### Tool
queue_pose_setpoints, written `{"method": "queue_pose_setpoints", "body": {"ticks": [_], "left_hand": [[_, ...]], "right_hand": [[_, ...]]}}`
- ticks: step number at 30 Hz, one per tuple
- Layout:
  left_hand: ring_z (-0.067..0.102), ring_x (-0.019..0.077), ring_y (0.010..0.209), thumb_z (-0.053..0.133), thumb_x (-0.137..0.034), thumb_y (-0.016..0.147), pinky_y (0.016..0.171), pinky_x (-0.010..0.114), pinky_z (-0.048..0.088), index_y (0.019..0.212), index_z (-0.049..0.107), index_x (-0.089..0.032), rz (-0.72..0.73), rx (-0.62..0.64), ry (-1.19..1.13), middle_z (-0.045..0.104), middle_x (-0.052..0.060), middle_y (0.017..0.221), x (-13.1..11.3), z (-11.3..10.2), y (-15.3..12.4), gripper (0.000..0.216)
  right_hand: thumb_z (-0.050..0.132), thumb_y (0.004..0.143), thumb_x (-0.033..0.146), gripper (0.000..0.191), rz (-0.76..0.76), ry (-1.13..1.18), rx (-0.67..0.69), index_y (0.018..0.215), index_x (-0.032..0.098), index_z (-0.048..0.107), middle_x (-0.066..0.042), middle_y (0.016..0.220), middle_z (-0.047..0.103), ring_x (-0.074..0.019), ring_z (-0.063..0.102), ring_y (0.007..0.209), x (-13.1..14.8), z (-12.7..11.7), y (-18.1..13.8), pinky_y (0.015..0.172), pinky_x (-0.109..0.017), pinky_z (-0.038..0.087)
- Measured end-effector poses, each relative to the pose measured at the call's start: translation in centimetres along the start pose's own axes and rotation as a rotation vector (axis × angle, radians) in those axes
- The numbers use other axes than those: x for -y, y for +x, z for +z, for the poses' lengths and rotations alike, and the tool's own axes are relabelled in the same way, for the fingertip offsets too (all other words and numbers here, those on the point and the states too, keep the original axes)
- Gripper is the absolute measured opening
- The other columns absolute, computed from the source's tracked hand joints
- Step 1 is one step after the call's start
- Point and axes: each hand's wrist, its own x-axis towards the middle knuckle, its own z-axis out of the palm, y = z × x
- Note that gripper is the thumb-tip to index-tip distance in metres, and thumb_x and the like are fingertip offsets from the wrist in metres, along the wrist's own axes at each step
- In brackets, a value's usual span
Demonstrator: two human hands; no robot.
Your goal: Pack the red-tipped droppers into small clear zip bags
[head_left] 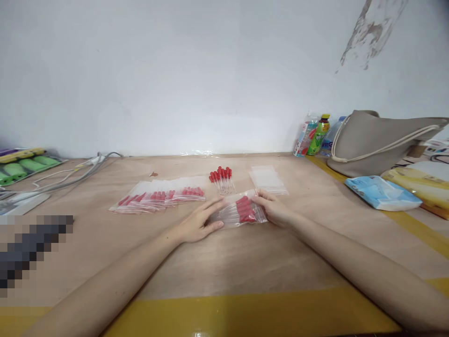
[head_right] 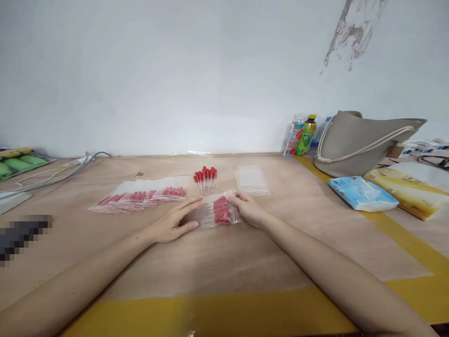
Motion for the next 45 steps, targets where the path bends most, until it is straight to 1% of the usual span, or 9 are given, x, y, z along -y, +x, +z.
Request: {"method": "queue_pose_setpoints", "body": {"ticks": [4, 7, 10, 15, 20, 23, 27, 38, 45], "left_hand": [[0.055, 0.0214, 0.090, 0.046, -0.041, 0.086, 0.082, 0.038, 0.044, 0.121, 0.046, -0.018, -0.273, -0.348, 0.011, 0.057, 0.008, 0.095, -0.1, 0.0, 0.0, 0.042], [0.055, 0.0152, 0.064, 0.040, -0.044, 0.088, 0.065, 0.031, 0.047, 0.129, 0.036, -0.021, -0.391, -0.233, -0.289, 0.058, 0.001, 0.070, -1.0, 0.3, 0.1, 0.048], [0.060, 0.0152, 0.074, 0.042, -0.048, 0.086, 0.067, 0.031, 0.049, 0.136, 0.024, -0.024, -0.369, -0.077, -0.786, 0.061, 0.007, 0.097, -2.5, 1.1, 0.5, 0.058], [0.060, 0.0180, 0.088, 0.054, -0.046, 0.080, 0.075, 0.031, 0.049, 0.108, 0.055, -0.018, -0.453, -0.271, -1.203, 0.060, 0.009, 0.108, -3.9, 1.9, 1.5, 0.040], [0.058, 0.0120, 0.060, 0.071, -0.032, 0.065, 0.055, 0.023, 0.045, 0.079, 0.055, -0.014, -0.619, -0.382, -1.042, 0.067, 0.007, 0.079, -1.5, -0.9, 2.1, 0.028], [0.058, 0.0124, 0.058, 0.069, -0.027, 0.063, 0.052, 0.022, 0.043, 0.088, 0.050, -0.016, -0.708, -0.361, -0.804, 0.066, 0.005, 0.073, 1.0, -3.7, 2.8, 0.033], [0.057, 0.0130, 0.053, 0.069, -0.021, 0.059, 0.049, 0.021, 0.041, 0.095, 0.054, -0.017, -0.820, -0.294, -0.523, 0.062, 0.000, 0.063, 3.6, -6.5, 4.6, 0.040], [0.060, 0.0212, 0.061, 0.073, -0.020, 0.049, 0.059, 0.028, 0.045, 0.085, 0.063, -0.018, -0.853, -0.195, -0.128, 0.061, 0.000, 0.063, 7.6, -6.4, 5.7, 0.037], [0.034, 0.0268, 0.121, 0.057, -0.026, 0.073, 0.101, 0.039, 0.026, 0.104, 0.056, -0.018, -0.595, -0.519, 0.167, 0.041, 0.010, 0.122, 5.7, -4.0, 3.7, 0.032]], "right_hand": [[0.056, 0.073, 0.021, 0.005, 0.019, 0.198, -0.110, 0.075, 0.019, 0.053, -0.004, 0.078, 0.065, -0.0163, 0.063, 0.068, 0.7, 0.3, -0.2, 0.058, -0.029, 0.053], [0.053, 0.075, 0.021, 0.008, 0.000, 0.263, -0.123, 0.082, 0.018, 0.054, -0.008, 0.091, 0.066, -0.0183, 0.064, 0.078, 1.0, 0.4, -0.2, 0.062, -0.030, 0.054], [0.051, 0.077, 0.023, 0.014, -0.026, 0.277, -0.053, 0.090, 0.018, 0.054, -0.008, 0.097, 0.066, -0.0187, 0.064, 0.085, 0.8, 0.9, -0.5, 0.068, -0.031, 0.054], [0.059, 0.073, 0.034, 0.023, 0.055, 0.098, 0.196, 0.089, 0.020, 0.049, -0.002, 0.075, 0.066, -0.0154, 0.064, 0.066, 0.1, 2.6, -2.0, 0.064, -0.032, 0.051], [0.056, 0.073, 0.043, 0.025, -0.242, -0.608, 0.031, 0.067, 0.019, 0.049, -0.001, 0.058, 0.058, -0.0128, 0.054, 0.056, 0.4, 0.7, -1.2, 0.058, -0.028, 0.045], [0.053, 0.074, 0.034, 0.016, -0.556, -1.061, -0.241, 0.069, 0.019, 0.057, -0.006, 0.077, 0.063, -0.0191, 0.055, 0.078, 0.9, -2.4, 0.7, 0.074, -0.035, 0.042], [0.051, 0.077, 0.033, 0.025, -0.536, -1.350, -0.462, 0.092, 0.017, 0.063, -0.012, 0.107, 0.061, -0.0270, 0.049, 0.105, 0.9, -5.9, 3.1, 0.090, -0.044, 0.031], [0.045, 0.079, 0.043, 0.031, -0.243, -1.497, -0.474, 0.079, 0.017, 0.063, -0.011, 0.091, 0.064, -0.0245, 0.056, 0.089, 0.0, -7.2, 4.4, 0.085, -0.046, 0.031], [0.051, 0.076, 0.034, 0.017, -0.246, -1.369, -0.541, 0.076, 0.021, 0.062, -0.008, 0.089, 0.062, -0.0236, 0.054, 0.087, 0.0, -7.8, 4.8, 0.077, -0.041, 0.035]]}}
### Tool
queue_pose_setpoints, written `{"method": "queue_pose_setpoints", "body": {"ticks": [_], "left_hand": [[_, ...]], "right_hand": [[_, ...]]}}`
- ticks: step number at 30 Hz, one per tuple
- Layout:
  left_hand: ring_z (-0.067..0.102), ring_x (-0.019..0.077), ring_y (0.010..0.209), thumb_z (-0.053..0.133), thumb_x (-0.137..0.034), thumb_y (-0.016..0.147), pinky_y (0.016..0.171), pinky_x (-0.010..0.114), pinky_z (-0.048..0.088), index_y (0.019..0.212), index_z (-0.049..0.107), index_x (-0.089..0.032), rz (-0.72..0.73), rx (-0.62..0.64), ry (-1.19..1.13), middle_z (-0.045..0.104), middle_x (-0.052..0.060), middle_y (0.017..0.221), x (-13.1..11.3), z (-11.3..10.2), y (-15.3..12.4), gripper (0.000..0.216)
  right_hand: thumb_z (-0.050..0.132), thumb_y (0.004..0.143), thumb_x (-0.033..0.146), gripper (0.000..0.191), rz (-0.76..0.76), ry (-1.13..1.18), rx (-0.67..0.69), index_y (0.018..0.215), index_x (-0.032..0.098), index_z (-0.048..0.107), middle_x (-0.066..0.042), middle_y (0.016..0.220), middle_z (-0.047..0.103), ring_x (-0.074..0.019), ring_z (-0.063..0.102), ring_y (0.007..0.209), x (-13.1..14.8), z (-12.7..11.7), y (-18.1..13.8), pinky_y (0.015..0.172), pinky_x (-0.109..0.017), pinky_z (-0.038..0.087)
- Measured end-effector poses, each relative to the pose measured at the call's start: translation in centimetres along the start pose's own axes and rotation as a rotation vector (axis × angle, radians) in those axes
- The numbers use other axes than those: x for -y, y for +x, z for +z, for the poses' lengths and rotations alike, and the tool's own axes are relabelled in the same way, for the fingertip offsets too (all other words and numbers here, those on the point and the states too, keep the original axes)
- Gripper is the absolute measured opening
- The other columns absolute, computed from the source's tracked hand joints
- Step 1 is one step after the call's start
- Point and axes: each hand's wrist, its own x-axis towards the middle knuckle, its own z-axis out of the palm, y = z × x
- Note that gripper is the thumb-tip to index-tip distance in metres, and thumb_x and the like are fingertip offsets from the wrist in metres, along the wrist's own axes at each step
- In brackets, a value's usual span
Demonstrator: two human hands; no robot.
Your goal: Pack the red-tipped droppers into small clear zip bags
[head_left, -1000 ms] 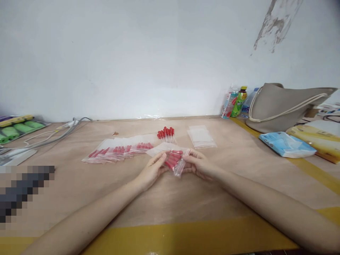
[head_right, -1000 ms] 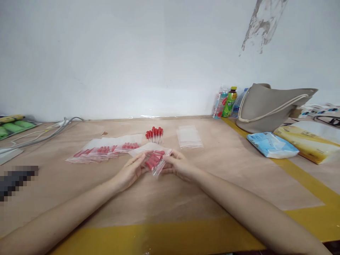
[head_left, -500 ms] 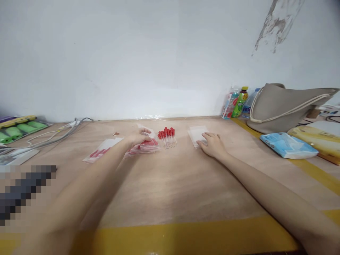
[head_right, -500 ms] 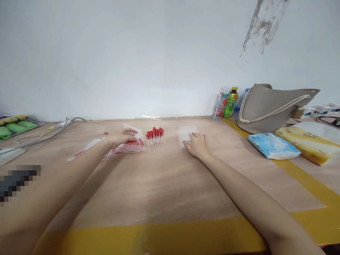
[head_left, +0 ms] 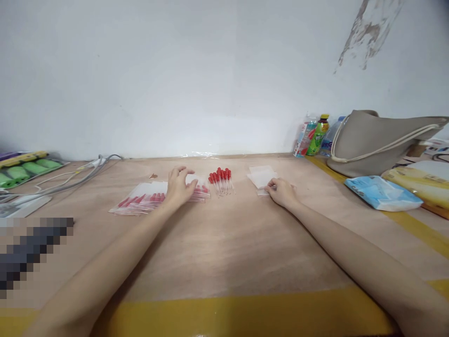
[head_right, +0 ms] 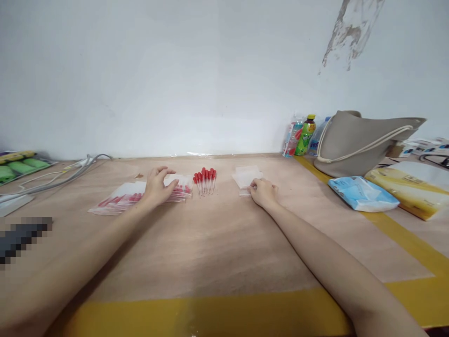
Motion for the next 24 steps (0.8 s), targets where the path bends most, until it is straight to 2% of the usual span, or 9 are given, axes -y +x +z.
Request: {"method": "queue_pose_setpoints", "body": {"ticks": [2, 4, 9, 11, 15, 17, 20, 22, 24], "left_hand": [[0.038, 0.0275, 0.116, 0.055, -0.027, 0.077, 0.099, 0.043, 0.028, 0.095, 0.060, -0.019, 0.267, -0.106, 0.045, 0.045, 0.010, 0.116, -0.6, 0.1, -2.2, 0.020], [0.041, 0.0262, 0.112, 0.053, -0.027, 0.079, 0.097, 0.042, 0.032, 0.092, 0.061, -0.020, 0.435, -0.073, 0.057, 0.046, 0.009, 0.116, -1.1, 0.2, -4.4, 0.016], [0.044, 0.0237, 0.111, 0.053, -0.028, 0.080, 0.098, 0.041, 0.033, 0.092, 0.060, -0.021, 0.574, -0.004, -0.010, 0.049, 0.007, 0.115, -1.6, 0.4, -7.1, 0.015], [0.045, 0.0226, 0.109, 0.052, -0.028, 0.081, 0.098, 0.041, 0.033, 0.093, 0.060, -0.021, 0.553, -0.036, -0.057, 0.051, 0.007, 0.113, -1.7, 0.3, -7.1, 0.016], [0.048, 0.0211, 0.107, 0.050, -0.026, 0.084, 0.097, 0.039, 0.034, 0.098, 0.058, -0.020, 0.521, -0.035, -0.148, 0.052, 0.007, 0.110, -2.4, -0.1, -7.1, 0.018], [0.047, 0.0212, 0.108, 0.048, -0.027, 0.086, 0.096, 0.038, 0.037, 0.102, 0.057, -0.020, 0.546, 0.071, -0.188, 0.051, 0.008, 0.113, -2.9, -0.4, -7.5, 0.020], [0.045, 0.0215, 0.114, 0.048, -0.030, 0.086, 0.097, 0.036, 0.037, 0.116, 0.050, -0.021, 0.608, 0.335, -0.225, 0.047, 0.008, 0.123, -3.5, -0.5, -8.3, 0.031], [0.042, 0.0219, 0.118, 0.049, -0.034, 0.086, 0.098, 0.037, 0.036, 0.128, 0.039, -0.022, 0.633, 0.503, -0.225, 0.042, 0.009, 0.130, -3.7, -0.4, -8.7, 0.045], [0.040, 0.0222, 0.120, 0.050, -0.037, 0.085, 0.099, 0.039, 0.036, 0.134, 0.030, -0.023, 0.636, 0.611, -0.211, 0.040, 0.008, 0.134, -3.8, -0.2, -8.9, 0.055]], "right_hand": [[0.052, 0.076, 0.031, 0.015, -0.002, 0.036, -0.021, 0.075, 0.021, 0.062, -0.007, 0.089, 0.061, -0.0233, 0.053, 0.088, -0.1, 0.1, 0.0, 0.079, -0.042, 0.034], [0.053, 0.075, 0.030, 0.013, -0.001, 0.095, -0.082, 0.074, 0.022, 0.063, -0.006, 0.089, 0.061, -0.0229, 0.053, 0.089, -0.2, 0.1, 0.0, 0.082, -0.042, 0.034], [0.055, 0.075, 0.031, 0.013, -0.194, 0.465, -0.237, 0.072, 0.021, 0.062, -0.005, 0.088, 0.059, -0.0193, 0.053, 0.091, -0.1, -0.2, -0.3, 0.087, -0.036, 0.037], [0.058, 0.074, 0.033, 0.012, -0.307, 0.616, -0.150, 0.071, 0.022, 0.063, -0.005, 0.094, 0.057, -0.0185, 0.053, 0.095, 0.7, -0.6, -0.9, 0.089, -0.036, 0.038], [0.061, 0.073, 0.034, 0.013, -0.545, 0.751, 0.207, 0.071, 0.022, 0.066, -0.005, 0.106, 0.054, -0.0178, 0.052, 0.102, 3.2, -1.4, -3.3, 0.091, -0.035, 0.039], [0.061, 0.075, 0.034, 0.014, -0.659, 0.738, 0.366, 0.072, 0.021, 0.067, -0.006, 0.110, 0.053, -0.0173, 0.051, 0.105, 4.5, -1.4, -4.4, 0.092, -0.033, 0.038], [0.056, 0.079, 0.032, 0.017, -0.789, 0.684, 0.517, 0.080, 0.019, 0.068, -0.008, 0.112, 0.053, -0.0165, 0.050, 0.107, 5.7, -1.0, -5.2, 0.092, -0.032, 0.038], [0.052, 0.082, 0.030, 0.019, -0.809, 0.664, 0.515, 0.085, 0.018, 0.067, -0.009, 0.111, 0.054, -0.0155, 0.052, 0.104, 5.9, -0.7, -5.0, 0.091, -0.030, 0.039], [0.050, 0.083, 0.029, 0.020, -0.733, 0.641, 0.418, 0.084, 0.017, 0.066, -0.008, 0.101, 0.058, -0.0141, 0.056, 0.095, 6.1, -0.3, -4.3, 0.085, -0.029, 0.041]]}}
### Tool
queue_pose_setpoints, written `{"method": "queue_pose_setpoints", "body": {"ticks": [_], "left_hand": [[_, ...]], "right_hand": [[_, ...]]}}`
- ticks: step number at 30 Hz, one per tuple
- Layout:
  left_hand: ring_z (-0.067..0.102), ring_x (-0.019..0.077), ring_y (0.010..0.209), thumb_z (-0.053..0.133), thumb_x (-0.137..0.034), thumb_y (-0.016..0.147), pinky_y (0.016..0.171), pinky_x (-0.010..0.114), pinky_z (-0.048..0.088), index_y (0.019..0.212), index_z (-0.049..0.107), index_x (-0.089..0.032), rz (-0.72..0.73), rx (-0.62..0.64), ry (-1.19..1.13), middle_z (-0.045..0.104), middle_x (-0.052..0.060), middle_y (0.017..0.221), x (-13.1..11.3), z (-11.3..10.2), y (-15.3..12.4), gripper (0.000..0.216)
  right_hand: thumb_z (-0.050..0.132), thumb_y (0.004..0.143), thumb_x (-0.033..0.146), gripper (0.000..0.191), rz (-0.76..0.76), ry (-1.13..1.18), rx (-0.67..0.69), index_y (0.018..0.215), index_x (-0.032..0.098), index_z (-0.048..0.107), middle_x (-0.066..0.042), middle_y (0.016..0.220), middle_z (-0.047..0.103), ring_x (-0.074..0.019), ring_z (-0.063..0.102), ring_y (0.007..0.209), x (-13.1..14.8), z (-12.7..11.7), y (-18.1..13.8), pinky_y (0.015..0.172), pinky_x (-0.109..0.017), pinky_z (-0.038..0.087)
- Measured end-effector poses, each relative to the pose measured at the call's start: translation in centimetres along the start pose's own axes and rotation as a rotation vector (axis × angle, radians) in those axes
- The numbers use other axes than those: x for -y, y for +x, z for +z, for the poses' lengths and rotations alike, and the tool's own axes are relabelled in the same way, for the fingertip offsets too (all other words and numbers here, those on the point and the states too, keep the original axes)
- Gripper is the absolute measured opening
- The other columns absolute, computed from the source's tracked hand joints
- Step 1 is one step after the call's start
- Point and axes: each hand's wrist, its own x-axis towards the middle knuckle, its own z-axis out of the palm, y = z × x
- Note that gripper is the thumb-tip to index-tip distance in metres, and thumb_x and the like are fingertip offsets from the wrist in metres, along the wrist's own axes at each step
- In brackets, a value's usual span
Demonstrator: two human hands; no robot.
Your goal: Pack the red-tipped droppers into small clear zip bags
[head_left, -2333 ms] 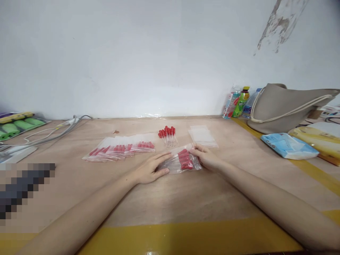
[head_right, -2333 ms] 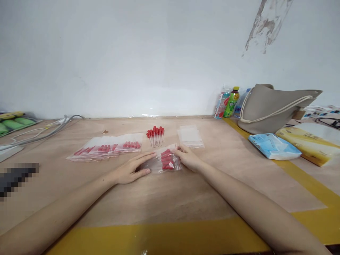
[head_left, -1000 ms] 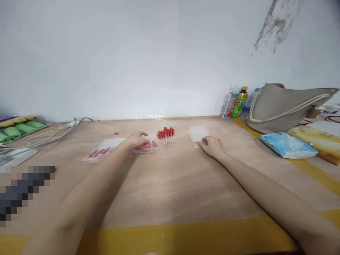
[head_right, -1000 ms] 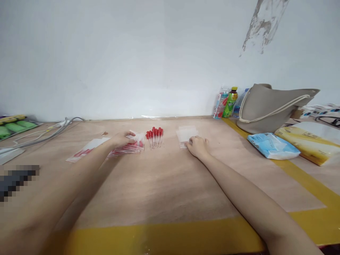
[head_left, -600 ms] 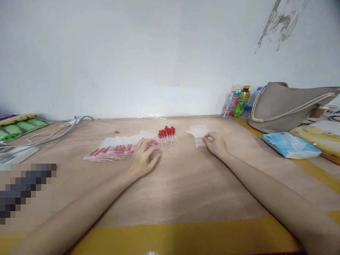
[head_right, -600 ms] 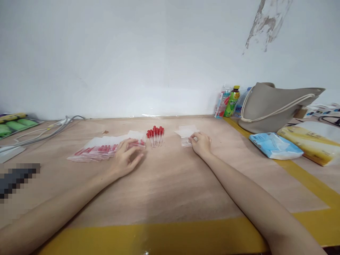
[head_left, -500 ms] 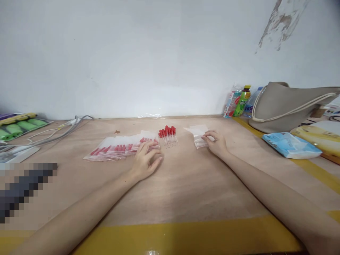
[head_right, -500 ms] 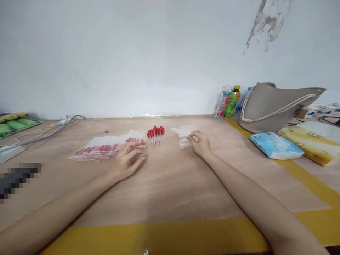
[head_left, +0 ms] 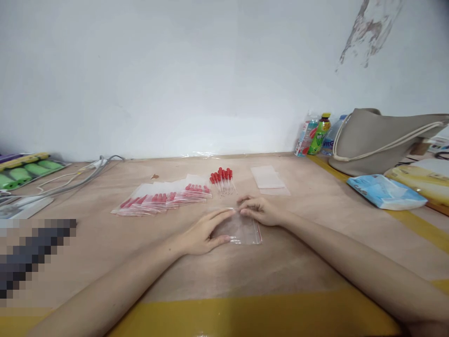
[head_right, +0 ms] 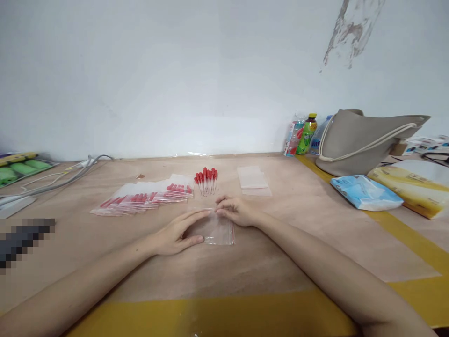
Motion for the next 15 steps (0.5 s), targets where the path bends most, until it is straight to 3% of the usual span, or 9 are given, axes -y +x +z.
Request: {"method": "queue_pose_setpoints", "body": {"ticks": [4, 7, 11, 15], "left_hand": [[0.040, 0.0215, 0.121, 0.049, -0.039, 0.086, 0.101, 0.039, 0.034, 0.130, 0.039, -0.022, -0.022, 0.063, 0.006, 0.043, 0.008, 0.132, 0.1, 0.2, 0.2, 0.048], [0.040, 0.0217, 0.122, 0.047, -0.039, 0.087, 0.101, 0.039, 0.033, 0.126, 0.045, -0.021, -0.034, 0.075, 0.027, 0.043, 0.008, 0.132, 0.0, 0.2, 0.2, 0.043], [0.040, 0.0219, 0.122, 0.047, -0.038, 0.087, 0.102, 0.038, 0.033, 0.126, 0.045, -0.021, -0.021, 0.066, 0.024, 0.042, 0.009, 0.133, 0.0, 0.2, 0.0, 0.043], [0.040, 0.0220, 0.121, 0.047, -0.038, 0.087, 0.101, 0.038, 0.034, 0.126, 0.046, -0.021, -0.017, 0.063, 0.021, 0.043, 0.009, 0.133, 0.1, 0.2, -0.1, 0.043]], "right_hand": [[0.055, 0.076, 0.024, 0.012, 0.286, -0.194, -0.302, 0.071, 0.016, 0.062, -0.003, 0.072, 0.062, -0.0130, 0.056, 0.069, -1.1, -0.4, 3.0, 0.068, -0.026, 0.043], [0.053, 0.074, 0.024, 0.012, 0.462, -0.287, -0.412, 0.078, 0.015, 0.061, -0.004, 0.073, 0.063, -0.0141, 0.056, 0.069, -1.9, -0.2, 6.4, 0.067, -0.025, 0.042], [0.056, 0.072, 0.031, 0.031, 0.656, -0.351, -0.424, 0.096, 0.012, 0.056, -0.010, 0.086, 0.064, -0.0189, 0.058, 0.080, -2.9, 0.7, 10.1, 0.068, -0.026, 0.041], [0.055, 0.072, 0.027, 0.030, 0.761, -0.339, -0.345, 0.096, 0.010, 0.055, -0.013, 0.089, 0.064, -0.0198, 0.060, 0.078, -3.9, 1.1, 11.3, 0.063, -0.025, 0.041]]}}
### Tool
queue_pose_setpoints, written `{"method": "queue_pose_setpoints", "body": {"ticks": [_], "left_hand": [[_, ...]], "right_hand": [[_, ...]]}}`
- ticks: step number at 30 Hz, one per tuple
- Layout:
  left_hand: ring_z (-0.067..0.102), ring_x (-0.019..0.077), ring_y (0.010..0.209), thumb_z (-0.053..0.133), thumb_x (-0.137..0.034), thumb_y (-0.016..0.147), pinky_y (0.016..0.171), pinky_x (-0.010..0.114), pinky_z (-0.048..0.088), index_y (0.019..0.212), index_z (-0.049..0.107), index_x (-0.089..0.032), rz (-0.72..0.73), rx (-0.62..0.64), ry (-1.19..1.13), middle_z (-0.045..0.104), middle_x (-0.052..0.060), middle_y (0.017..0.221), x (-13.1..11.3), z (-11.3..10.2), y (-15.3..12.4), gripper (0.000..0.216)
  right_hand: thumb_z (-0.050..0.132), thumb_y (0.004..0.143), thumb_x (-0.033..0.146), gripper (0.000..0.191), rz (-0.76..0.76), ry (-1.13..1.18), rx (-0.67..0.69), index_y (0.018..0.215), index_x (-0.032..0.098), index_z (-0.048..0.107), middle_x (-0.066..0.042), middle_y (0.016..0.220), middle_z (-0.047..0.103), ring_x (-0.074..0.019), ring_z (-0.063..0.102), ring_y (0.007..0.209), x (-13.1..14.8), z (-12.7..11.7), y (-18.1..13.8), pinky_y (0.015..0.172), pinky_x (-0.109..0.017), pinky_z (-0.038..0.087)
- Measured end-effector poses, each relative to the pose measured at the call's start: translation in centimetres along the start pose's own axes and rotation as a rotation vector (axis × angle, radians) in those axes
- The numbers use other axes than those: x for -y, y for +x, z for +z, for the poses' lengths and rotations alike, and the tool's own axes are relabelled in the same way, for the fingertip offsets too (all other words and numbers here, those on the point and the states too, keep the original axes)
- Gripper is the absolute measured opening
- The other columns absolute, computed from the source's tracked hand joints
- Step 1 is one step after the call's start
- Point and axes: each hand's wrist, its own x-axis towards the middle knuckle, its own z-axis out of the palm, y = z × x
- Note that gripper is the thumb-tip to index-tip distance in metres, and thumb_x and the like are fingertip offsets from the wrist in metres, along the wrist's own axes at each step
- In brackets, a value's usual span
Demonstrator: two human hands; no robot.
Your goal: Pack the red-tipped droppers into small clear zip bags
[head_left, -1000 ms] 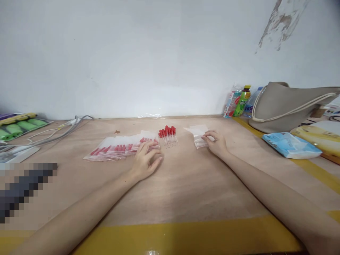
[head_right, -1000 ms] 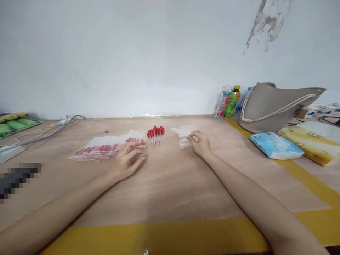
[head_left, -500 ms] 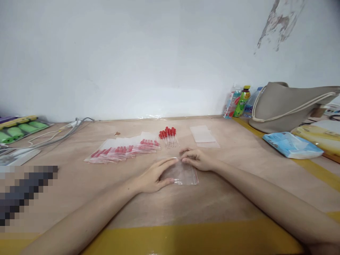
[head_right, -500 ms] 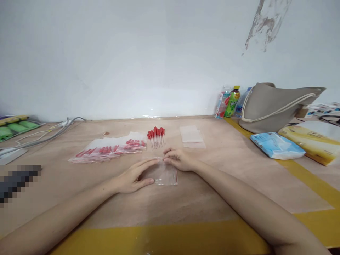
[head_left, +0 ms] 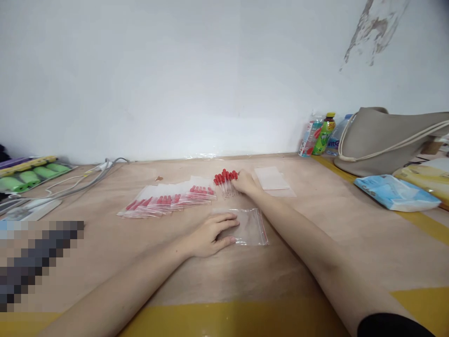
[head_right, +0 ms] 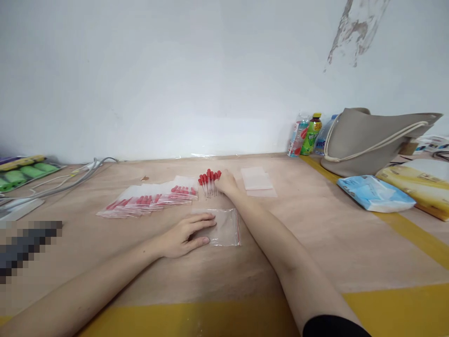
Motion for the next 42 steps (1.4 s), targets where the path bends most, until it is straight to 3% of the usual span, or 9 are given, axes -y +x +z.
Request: {"method": "queue_pose_setpoints", "body": {"ticks": [9, 14, 17, 19, 21, 23, 33, 37, 42], "left_hand": [[0.041, 0.0216, 0.121, 0.047, -0.040, 0.087, 0.101, 0.038, 0.033, 0.126, 0.046, -0.022, -0.004, -0.007, 0.006, 0.044, 0.008, 0.132, 0.1, 0.1, 0.1, 0.043], [0.041, 0.0218, 0.121, 0.046, -0.041, 0.087, 0.101, 0.039, 0.034, 0.126, 0.046, -0.023, -0.002, -0.011, 0.016, 0.044, 0.008, 0.132, 0.2, 0.1, 0.1, 0.043], [0.041, 0.0211, 0.121, 0.046, -0.041, 0.087, 0.101, 0.038, 0.034, 0.126, 0.046, -0.022, -0.012, -0.012, 0.030, 0.043, 0.008, 0.132, 0.2, 0.2, 0.1, 0.043], [0.041, 0.0211, 0.121, 0.046, -0.041, 0.087, 0.101, 0.038, 0.035, 0.125, 0.046, -0.021, -0.030, -0.025, 0.043, 0.043, 0.009, 0.132, 0.0, 0.3, 0.1, 0.043], [0.041, 0.0211, 0.120, 0.042, -0.040, 0.089, 0.100, 0.038, 0.035, 0.124, 0.048, -0.021, -0.057, -0.047, 0.063, 0.044, 0.008, 0.131, -0.1, 0.3, 0.2, 0.040], [0.041, 0.0208, 0.120, 0.034, -0.038, 0.092, 0.100, 0.039, 0.034, 0.123, 0.049, -0.022, -0.085, -0.062, 0.085, 0.046, 0.007, 0.130, -0.3, 0.3, 0.2, 0.038], [0.040, 0.0215, 0.121, 0.031, -0.037, 0.093, 0.101, 0.040, 0.033, 0.125, 0.047, -0.021, -0.087, -0.037, 0.122, 0.045, 0.007, 0.131, -0.4, 0.2, 0.4, 0.039], [0.039, 0.0226, 0.122, 0.036, -0.039, 0.091, 0.101, 0.042, 0.032, 0.129, 0.042, -0.022, -0.096, -0.030, 0.098, 0.043, 0.008, 0.133, -0.4, 0.1, 0.4, 0.042], [0.039, 0.0241, 0.122, 0.042, -0.043, 0.088, 0.101, 0.043, 0.032, 0.130, 0.040, -0.023, -0.114, -0.040, 0.070, 0.042, 0.008, 0.133, -0.5, 0.2, 0.5, 0.047]], "right_hand": [[0.054, 0.074, 0.031, 0.019, -0.016, 0.024, 0.065, 0.061, 0.016, 0.056, -0.005, 0.059, 0.060, -0.0144, 0.056, 0.061, -2.2, -2.3, -1.1, 0.055, -0.021, 0.037], [0.055, 0.069, 0.024, 0.010, 0.050, 0.076, 0.049, 0.070, 0.014, 0.059, -0.004, 0.058, 0.059, -0.0151, 0.057, 0.062, -3.3, -3.6, -1.3, 0.057, -0.021, 0.038], [0.050, 0.070, 0.020, 0.039, 0.094, 0.131, 0.002, 0.108, 0.010, 0.051, -0.004, 0.063, 0.060, -0.0143, 0.058, 0.062, -4.3, -4.2, -2.0, 0.057, -0.021, 0.041], [0.047, 0.070, 0.018, 0.066, 0.108, 0.251, 0.004, 0.130, 0.006, 0.025, 0.000, 0.059, 0.058, -0.0131, 0.057, 0.054, -5.2, -4.7, -3.1, 0.053, -0.021, 0.042], [0.047, 0.068, 0.015, 0.082, 0.113, 0.438, 0.013, 0.135, 0.007, 0.002, 0.006, 0.054, 0.052, -0.0122, 0.054, 0.046, -6.2, -5.3, -4.6, 0.046, -0.021, 0.043], [0.048, 0.065, 0.014, 0.086, 0.126, 0.619, -0.010, 0.135, 0.012, -0.003, 0.010, 0.052, 0.047, -0.0113, 0.052, 0.042, -6.9, -5.8, -6.4, 0.041, -0.020, 0.043], [0.058, 0.066, 0.024, 0.057, 0.196, 1.023, -0.051, 0.111, 0.024, 0.024, 0.008, 0.064, 0.050, -0.0121, 0.060, 0.052, -6.3, -5.2, -11.3, 0.051, -0.027, 0.053], [0.061, 0.070, 0.032, 0.031, 0.199, 1.043, 0.063, 0.091, 0.021, 0.042, 0.003, 0.068, 0.055, -0.0099, 0.059, 0.056, -6.4, -5.3, -11.4, 0.056, -0.025, 0.052], [0.072, 0.060, 0.035, 0.034, 0.079, 0.916, 0.383, 0.080, 0.015, 0.054, 0.003, 0.065, 0.057, -0.0052, 0.051, 0.052, -7.9, -7.0, -11.5, 0.053, -0.020, 0.044]]}}
